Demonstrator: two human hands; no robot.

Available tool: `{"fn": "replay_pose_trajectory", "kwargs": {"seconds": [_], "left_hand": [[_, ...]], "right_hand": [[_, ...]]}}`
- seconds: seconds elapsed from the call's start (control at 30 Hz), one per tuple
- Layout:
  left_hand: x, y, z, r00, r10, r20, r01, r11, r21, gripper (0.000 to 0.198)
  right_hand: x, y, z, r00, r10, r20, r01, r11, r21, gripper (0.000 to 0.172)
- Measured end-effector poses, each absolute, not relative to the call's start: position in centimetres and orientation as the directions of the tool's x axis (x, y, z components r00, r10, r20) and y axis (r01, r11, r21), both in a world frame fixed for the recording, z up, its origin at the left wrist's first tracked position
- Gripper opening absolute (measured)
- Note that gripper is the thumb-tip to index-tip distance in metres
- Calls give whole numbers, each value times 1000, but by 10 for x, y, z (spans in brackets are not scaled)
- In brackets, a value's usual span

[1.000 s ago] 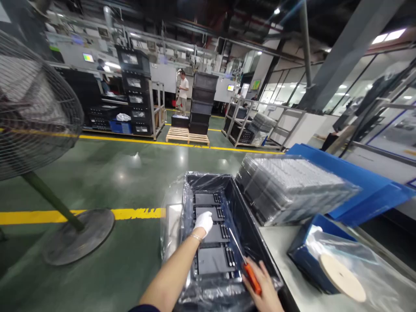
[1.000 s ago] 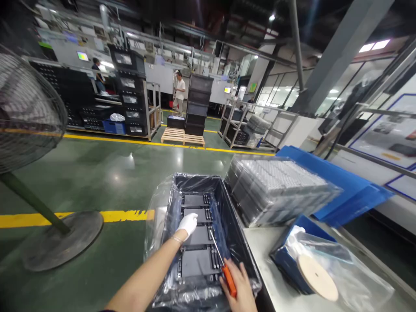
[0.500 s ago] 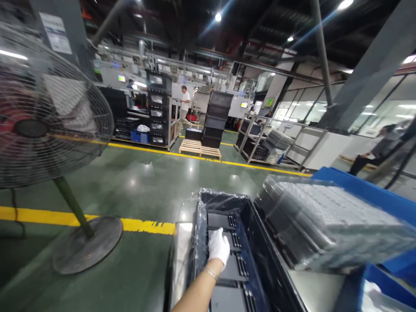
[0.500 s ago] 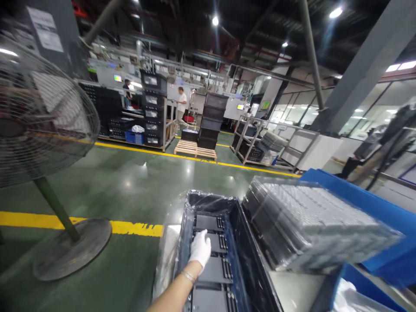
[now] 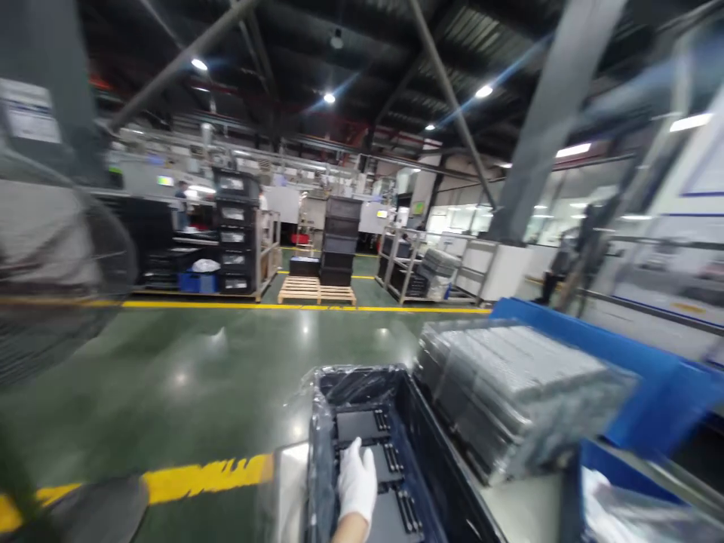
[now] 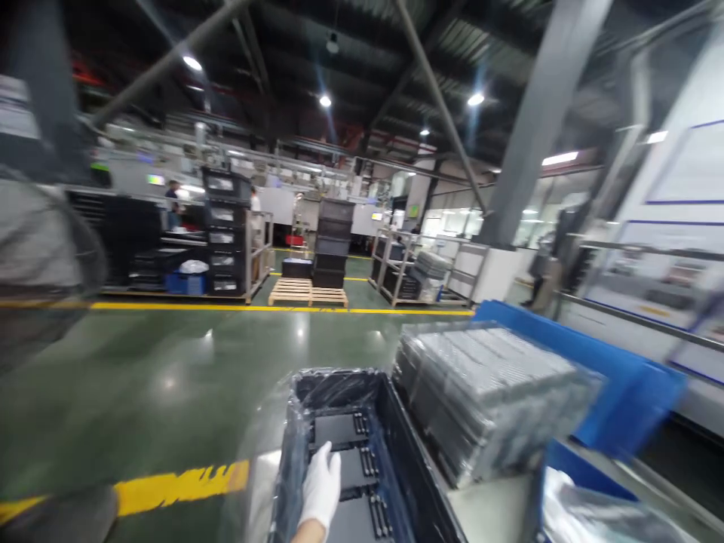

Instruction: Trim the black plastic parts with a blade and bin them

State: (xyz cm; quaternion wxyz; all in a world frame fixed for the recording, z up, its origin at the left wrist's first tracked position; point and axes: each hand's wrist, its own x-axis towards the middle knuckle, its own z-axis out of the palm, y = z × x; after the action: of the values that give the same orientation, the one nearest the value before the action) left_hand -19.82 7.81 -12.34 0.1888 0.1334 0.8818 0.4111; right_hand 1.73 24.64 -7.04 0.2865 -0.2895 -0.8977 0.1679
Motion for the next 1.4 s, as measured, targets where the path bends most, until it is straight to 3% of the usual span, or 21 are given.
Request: {"fn": "replay_pose_trajectory", "kwargs": {"seconds": [0.1,0.27,0.37,0.6,0.97,1.17,1.4], "left_hand": [[-210,80,-130,-890,410,-200,108,614,782,52],[-223,84,-142,-898,408,-167,130,607,784,49],[-225,84,-148,-905,393,-161,126,611,781,47],[-224,86,-145,-895,406,-185,124,624,771,47],[-214,86,-130,-836,468,-288,93,637,765,54],[-214,85,-126,-822,488,-294,74,603,794,55],[-210,84,-120,-835,467,-291,54,595,802,54]], "right_hand": [[52,257,-40,-685,615,390,463,781,-419,43],[30,314,31,-667,644,374,553,765,-330,31],[-4,348,55,-681,681,270,604,730,-318,26],[-16,360,66,-642,767,11,722,609,-328,30],[-33,364,75,-579,808,-111,813,562,-150,28],[-51,366,73,-545,837,-59,839,544,-30,30],[-49,369,80,-576,787,221,811,584,32,32]]}}
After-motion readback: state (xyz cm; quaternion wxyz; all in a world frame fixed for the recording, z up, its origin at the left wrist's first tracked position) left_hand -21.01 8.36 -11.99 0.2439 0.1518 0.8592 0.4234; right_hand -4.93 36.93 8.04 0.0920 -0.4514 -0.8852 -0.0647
